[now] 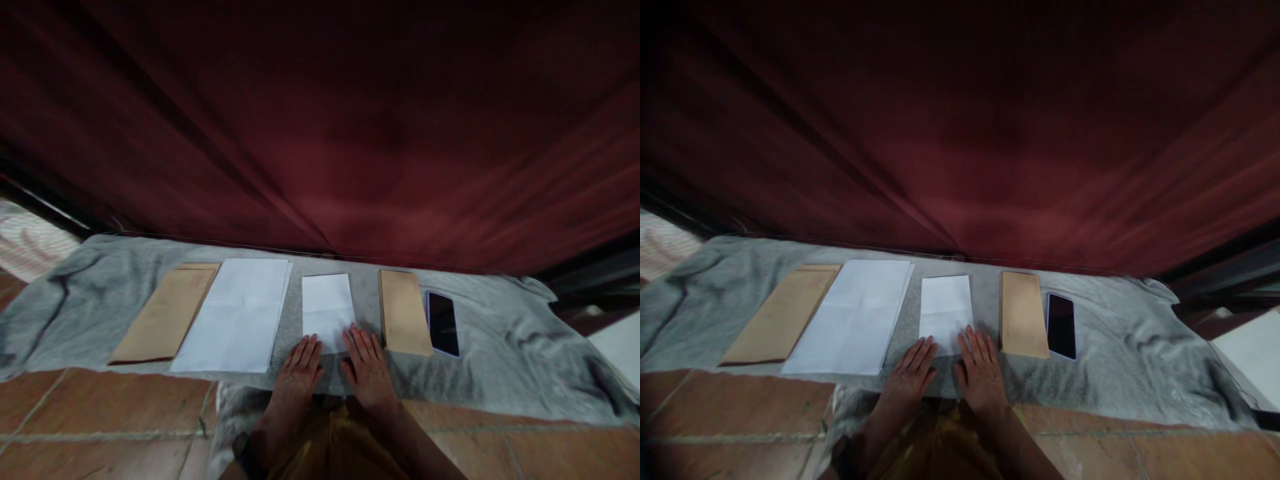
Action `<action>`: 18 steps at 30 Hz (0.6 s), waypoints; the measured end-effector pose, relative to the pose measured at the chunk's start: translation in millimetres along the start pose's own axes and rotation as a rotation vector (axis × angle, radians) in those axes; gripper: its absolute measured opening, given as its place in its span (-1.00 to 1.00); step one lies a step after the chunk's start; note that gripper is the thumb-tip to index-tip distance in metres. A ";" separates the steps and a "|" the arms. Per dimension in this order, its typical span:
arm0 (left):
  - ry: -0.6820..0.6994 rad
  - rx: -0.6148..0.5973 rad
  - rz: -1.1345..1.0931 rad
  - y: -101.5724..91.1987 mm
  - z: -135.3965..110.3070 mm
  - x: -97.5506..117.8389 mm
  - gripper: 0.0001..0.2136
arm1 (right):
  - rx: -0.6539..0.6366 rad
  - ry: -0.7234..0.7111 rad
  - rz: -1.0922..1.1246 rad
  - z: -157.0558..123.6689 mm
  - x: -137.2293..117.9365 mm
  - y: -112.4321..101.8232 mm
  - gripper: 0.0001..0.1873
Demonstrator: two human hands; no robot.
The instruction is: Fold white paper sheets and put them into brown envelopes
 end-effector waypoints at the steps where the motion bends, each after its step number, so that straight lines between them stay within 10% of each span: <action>1: 0.006 -0.009 0.014 2.0 -0.1 -1.4 -0.58 | -0.014 -0.020 0.004 1.0 -3.1 1.2 -0.42; 18: 0.023 -0.089 0.057 25.0 -6.8 -9.6 -0.41 | 0.026 0.066 0.012 -13.2 9.0 1.3 -0.36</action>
Point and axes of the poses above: each hand's wrist, its own z-axis towards the middle knuckle, its own y-axis out of the palm, x = y × z, the point moved 7 cm from there along z, towards the middle knuckle, and after that the axes turned 14 degrees about y, right-handed, at the moved point
